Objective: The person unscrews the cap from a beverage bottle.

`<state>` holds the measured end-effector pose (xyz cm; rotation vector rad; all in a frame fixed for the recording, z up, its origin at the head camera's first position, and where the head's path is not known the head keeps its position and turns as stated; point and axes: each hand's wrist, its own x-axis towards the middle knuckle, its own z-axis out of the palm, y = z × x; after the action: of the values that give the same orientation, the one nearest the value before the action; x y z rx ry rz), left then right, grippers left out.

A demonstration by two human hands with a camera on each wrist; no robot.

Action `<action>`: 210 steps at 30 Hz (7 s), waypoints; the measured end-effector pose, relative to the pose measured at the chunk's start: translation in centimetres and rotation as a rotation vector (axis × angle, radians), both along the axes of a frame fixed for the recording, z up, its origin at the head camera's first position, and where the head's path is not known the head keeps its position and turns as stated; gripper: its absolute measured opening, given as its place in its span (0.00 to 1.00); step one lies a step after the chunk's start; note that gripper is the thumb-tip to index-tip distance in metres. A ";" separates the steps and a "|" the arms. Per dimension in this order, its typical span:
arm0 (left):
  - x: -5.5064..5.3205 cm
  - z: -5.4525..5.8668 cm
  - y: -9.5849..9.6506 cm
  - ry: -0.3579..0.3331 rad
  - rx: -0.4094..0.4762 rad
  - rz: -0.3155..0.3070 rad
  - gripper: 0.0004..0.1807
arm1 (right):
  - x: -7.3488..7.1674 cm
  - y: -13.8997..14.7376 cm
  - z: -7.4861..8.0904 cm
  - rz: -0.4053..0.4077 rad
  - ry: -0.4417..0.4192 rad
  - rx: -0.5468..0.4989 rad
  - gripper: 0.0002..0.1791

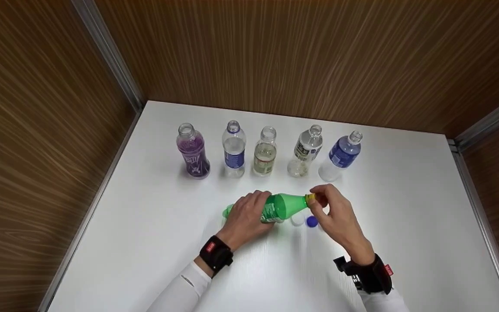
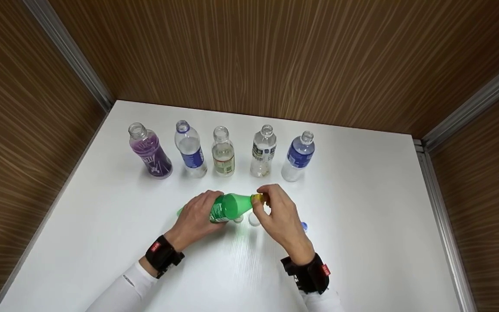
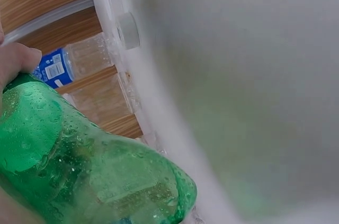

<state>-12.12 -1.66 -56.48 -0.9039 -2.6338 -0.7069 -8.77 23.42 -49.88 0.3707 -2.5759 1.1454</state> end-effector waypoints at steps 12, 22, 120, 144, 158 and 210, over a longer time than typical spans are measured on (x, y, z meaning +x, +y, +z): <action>0.1 -0.2 0.0 -0.014 -0.050 0.009 0.43 | 0.0 0.0 -0.1 -0.066 -0.120 0.057 0.07; 0.2 -0.1 -0.3 -0.102 0.011 -0.012 0.40 | 0.1 0.2 0.2 0.061 -0.059 -0.003 0.10; -0.1 -0.5 -0.7 -0.116 0.039 -0.009 0.40 | 0.1 0.6 0.6 0.089 -0.107 -0.048 0.13; 0.2 0.0 -1.0 -0.250 0.389 -0.111 0.38 | 1.2 6.2 -2.2 -0.040 -0.083 0.134 0.18; 0.0 -0.1 -1.5 -0.291 0.522 -0.091 0.39 | 2.2 11.4 -4.0 -0.130 -0.222 0.236 0.22; -0.7 0.2 -1.2 -0.248 0.518 -0.081 0.40 | 2.1 11.2 -2.8 -0.142 -0.187 0.259 0.20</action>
<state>-12.83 -2.91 -56.24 -0.8070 -2.4193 -1.5168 -6.65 34.58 -52.64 0.1368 -2.8701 0.8349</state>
